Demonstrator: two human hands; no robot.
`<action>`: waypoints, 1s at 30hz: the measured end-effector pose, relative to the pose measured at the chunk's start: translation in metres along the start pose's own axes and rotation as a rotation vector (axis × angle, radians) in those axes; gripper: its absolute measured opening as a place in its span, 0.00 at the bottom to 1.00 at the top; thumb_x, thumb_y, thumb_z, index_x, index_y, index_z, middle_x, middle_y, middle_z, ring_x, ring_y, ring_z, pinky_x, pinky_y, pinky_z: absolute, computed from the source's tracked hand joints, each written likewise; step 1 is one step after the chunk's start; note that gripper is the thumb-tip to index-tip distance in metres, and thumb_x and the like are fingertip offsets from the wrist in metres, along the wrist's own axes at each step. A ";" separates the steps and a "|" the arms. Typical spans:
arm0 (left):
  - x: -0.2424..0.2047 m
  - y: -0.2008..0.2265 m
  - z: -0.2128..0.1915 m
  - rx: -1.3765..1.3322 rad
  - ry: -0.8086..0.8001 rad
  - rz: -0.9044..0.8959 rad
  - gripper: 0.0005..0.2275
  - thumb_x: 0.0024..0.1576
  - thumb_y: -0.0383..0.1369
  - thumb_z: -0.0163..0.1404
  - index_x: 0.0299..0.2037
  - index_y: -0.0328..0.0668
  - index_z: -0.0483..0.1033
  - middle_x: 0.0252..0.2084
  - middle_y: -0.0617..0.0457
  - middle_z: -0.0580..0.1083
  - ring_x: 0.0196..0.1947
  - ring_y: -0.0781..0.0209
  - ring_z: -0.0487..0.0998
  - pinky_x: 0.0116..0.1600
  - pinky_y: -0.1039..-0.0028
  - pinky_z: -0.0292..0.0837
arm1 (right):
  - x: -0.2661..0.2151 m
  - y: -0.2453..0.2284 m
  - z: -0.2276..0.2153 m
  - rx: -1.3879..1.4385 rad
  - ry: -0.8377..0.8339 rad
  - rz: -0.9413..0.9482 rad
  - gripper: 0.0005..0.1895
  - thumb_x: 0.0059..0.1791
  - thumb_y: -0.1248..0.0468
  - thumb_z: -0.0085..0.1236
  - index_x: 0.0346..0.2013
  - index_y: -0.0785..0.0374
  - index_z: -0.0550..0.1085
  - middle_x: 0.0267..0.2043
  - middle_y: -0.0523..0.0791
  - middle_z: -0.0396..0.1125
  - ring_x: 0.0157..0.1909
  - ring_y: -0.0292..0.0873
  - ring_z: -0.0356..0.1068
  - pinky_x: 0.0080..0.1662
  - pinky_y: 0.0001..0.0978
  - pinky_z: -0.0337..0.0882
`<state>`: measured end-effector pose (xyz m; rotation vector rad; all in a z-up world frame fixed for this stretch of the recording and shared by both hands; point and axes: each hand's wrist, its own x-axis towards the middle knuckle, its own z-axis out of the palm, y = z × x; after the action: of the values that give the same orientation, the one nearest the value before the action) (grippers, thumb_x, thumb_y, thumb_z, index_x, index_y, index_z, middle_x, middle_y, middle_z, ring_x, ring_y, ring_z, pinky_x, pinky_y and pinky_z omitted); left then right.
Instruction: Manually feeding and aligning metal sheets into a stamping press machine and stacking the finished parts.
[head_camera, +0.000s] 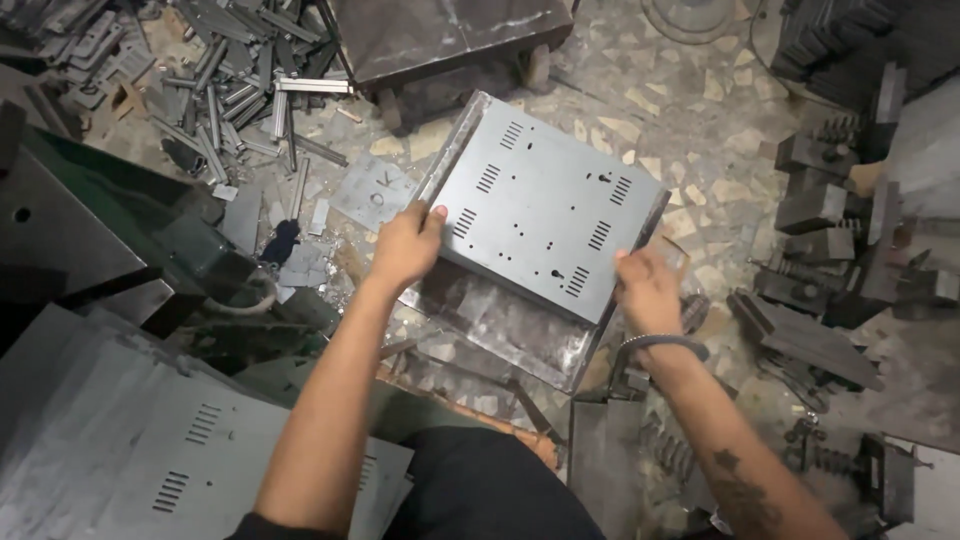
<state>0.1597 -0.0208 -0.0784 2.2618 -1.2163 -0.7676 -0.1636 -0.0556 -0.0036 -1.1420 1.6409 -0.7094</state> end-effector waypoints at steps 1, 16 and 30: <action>-0.008 0.011 -0.009 -0.002 -0.034 -0.015 0.27 0.65 0.56 0.40 0.61 0.45 0.75 0.55 0.41 0.77 0.61 0.35 0.73 0.71 0.47 0.54 | -0.003 0.008 0.006 0.107 -0.011 0.092 0.32 0.55 0.52 0.57 0.66 0.68 0.62 0.66 0.58 0.59 0.69 0.59 0.60 0.66 0.54 0.63; -0.045 0.054 -0.050 -0.049 -0.112 -0.075 0.21 0.62 0.41 0.45 0.64 0.45 0.74 0.55 0.36 0.77 0.60 0.32 0.73 0.66 0.47 0.64 | 0.008 0.010 0.005 0.182 -0.044 0.204 0.24 0.53 0.51 0.60 0.56 0.64 0.73 0.50 0.53 0.67 0.55 0.50 0.67 0.58 0.55 0.67; -0.166 0.167 0.019 -1.492 -0.402 -0.683 0.27 0.64 0.36 0.45 0.70 0.24 0.59 0.56 0.36 0.75 0.17 0.75 0.60 0.22 0.88 0.59 | 0.168 -0.048 -0.016 -0.863 -0.089 -0.457 0.20 0.56 0.41 0.54 0.50 0.48 0.82 0.46 0.44 0.77 0.56 0.56 0.73 0.57 0.51 0.69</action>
<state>-0.0280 0.0339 0.0535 1.1421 0.2347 -1.6509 -0.1751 -0.2292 -0.0218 -2.1718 1.6551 -0.1813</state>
